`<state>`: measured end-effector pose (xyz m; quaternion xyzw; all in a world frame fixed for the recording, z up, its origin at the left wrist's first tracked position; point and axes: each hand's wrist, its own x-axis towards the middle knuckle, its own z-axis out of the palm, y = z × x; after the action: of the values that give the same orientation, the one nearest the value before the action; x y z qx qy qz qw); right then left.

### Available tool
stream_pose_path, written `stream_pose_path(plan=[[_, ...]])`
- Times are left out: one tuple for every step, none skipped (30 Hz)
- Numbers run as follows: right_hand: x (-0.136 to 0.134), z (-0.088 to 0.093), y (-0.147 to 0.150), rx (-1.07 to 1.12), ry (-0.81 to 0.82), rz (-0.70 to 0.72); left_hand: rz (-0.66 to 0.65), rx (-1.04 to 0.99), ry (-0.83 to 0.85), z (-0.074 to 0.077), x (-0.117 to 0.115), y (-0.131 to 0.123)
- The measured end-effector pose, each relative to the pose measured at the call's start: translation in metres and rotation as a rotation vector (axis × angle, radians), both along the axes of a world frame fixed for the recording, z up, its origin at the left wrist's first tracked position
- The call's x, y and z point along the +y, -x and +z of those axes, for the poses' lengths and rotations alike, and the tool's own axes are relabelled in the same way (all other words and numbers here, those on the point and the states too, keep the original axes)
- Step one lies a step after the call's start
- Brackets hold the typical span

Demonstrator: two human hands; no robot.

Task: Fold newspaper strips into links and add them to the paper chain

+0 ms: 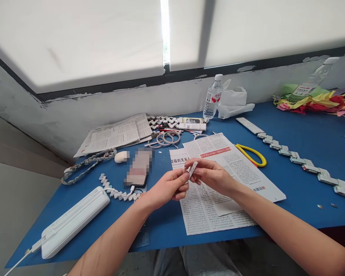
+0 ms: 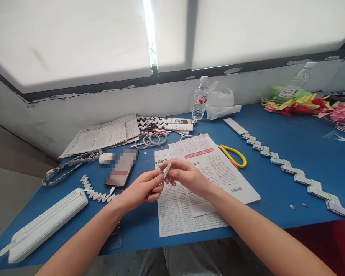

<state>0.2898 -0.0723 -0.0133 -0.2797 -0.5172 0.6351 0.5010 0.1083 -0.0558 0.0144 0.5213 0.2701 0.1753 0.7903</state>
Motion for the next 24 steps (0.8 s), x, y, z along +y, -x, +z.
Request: stream_pose_path(plan=[[0.0002, 0.0002, -0.0011, 0.007, -0.030, 0.001, -0.010, -0.011, 0.017, 0.0006, 0.0006, 0.0009], [0.0003, 0.0001, -0.0020, 0.008, -0.063, 0.001, -0.016, -0.015, 0.027, 0.0011, 0.0012, 0.0017], [0.0004, -0.0002, -0.0030, 0.007, -0.094, -0.001, -0.015, -0.014, 0.033, 0.0016, 0.0019, 0.0024], [0.0004, -0.0006, -0.0039, 0.003, -0.117, -0.004, -0.011, -0.011, 0.038, 0.0021, 0.0024, 0.0029], [0.0004, -0.0011, -0.0047, 0.000, -0.134, -0.010, -0.001, -0.008, 0.043, 0.0025, 0.0027, 0.0031], [0.0003, -0.0016, -0.0055, -0.007, -0.145, -0.019, 0.015, -0.004, 0.048, 0.0029, 0.0029, 0.0032], [0.0002, -0.0022, -0.0062, -0.016, -0.152, -0.032, 0.033, -0.002, 0.053, 0.0034, 0.0029, 0.0032], [0.0000, -0.0027, -0.0067, -0.026, -0.157, -0.046, 0.053, 0.000, 0.059, 0.0038, 0.0027, 0.0032], [-0.0003, -0.0033, -0.0072, -0.034, -0.160, -0.061, 0.072, -0.001, 0.064, 0.0044, 0.0025, 0.0031], [-0.0008, -0.0038, -0.0075, -0.042, -0.161, -0.071, 0.086, -0.004, 0.065, 0.0049, 0.0023, 0.0031], [-0.0012, -0.0043, -0.0078, -0.046, -0.159, -0.078, 0.093, -0.006, 0.062, 0.0055, 0.0020, 0.0030], [-0.0018, -0.0047, -0.0079, -0.048, -0.154, -0.082, 0.091, -0.006, 0.056, 0.0060, 0.0019, 0.0030], [-0.0023, -0.0049, -0.0079, -0.050, -0.147, -0.086, 0.086, -0.005, 0.043, 0.0065, 0.0017, 0.0030], [-0.0027, -0.0048, -0.0078, -0.057, -0.142, -0.089, 0.079, 0.000, 0.027, 0.0067, 0.0016, 0.0029], [-0.0031, -0.0045, -0.0077, -0.068, -0.139, -0.092, 0.073, 0.011, 0.004, 0.0066, 0.0015, 0.0029], [-0.0033, -0.0038, -0.0075, -0.085, -0.140, -0.097, 0.074, 0.026, -0.026, 0.0062, 0.0015, 0.0027], [-0.0035, -0.0027, -0.0072, -0.105, -0.146, -0.104, 0.082, 0.041, -0.062, 0.0055, 0.0014, 0.0027], [-0.0037, -0.0015, -0.0069, -0.132, -0.157, -0.112, 0.095, 0.054, -0.106, 0.0043, 0.0014, 0.0026], [-0.0038, -0.0001, -0.0064, -0.163, -0.171, -0.125, 0.112, 0.068, -0.155, 0.0030, 0.0013, 0.0027], [-0.0040, 0.0013, -0.0058, -0.196, -0.187, -0.142, 0.132, 0.085, -0.210, 0.0015, 0.0013, 0.0030], [-0.0043, 0.0026, -0.0051, -0.228, -0.198, -0.161, 0.157, 0.106, -0.273, 0.0000, 0.0012, 0.0034], [-0.0047, 0.0034, -0.0041, -0.256, -0.202, -0.179, 0.182, 0.135, -0.341, -0.0013, 0.0011, 0.0039], [-0.0052, 0.0039, -0.0030, -0.280, -0.197, -0.188, 0.206, 0.171, -0.414, -0.0024, 0.0009, 0.0044], [-0.0058, 0.0038, -0.0018, -0.299, -0.184, -0.184, 0.223, 0.212, -0.487, -0.0030, 0.0007, 0.0049]])
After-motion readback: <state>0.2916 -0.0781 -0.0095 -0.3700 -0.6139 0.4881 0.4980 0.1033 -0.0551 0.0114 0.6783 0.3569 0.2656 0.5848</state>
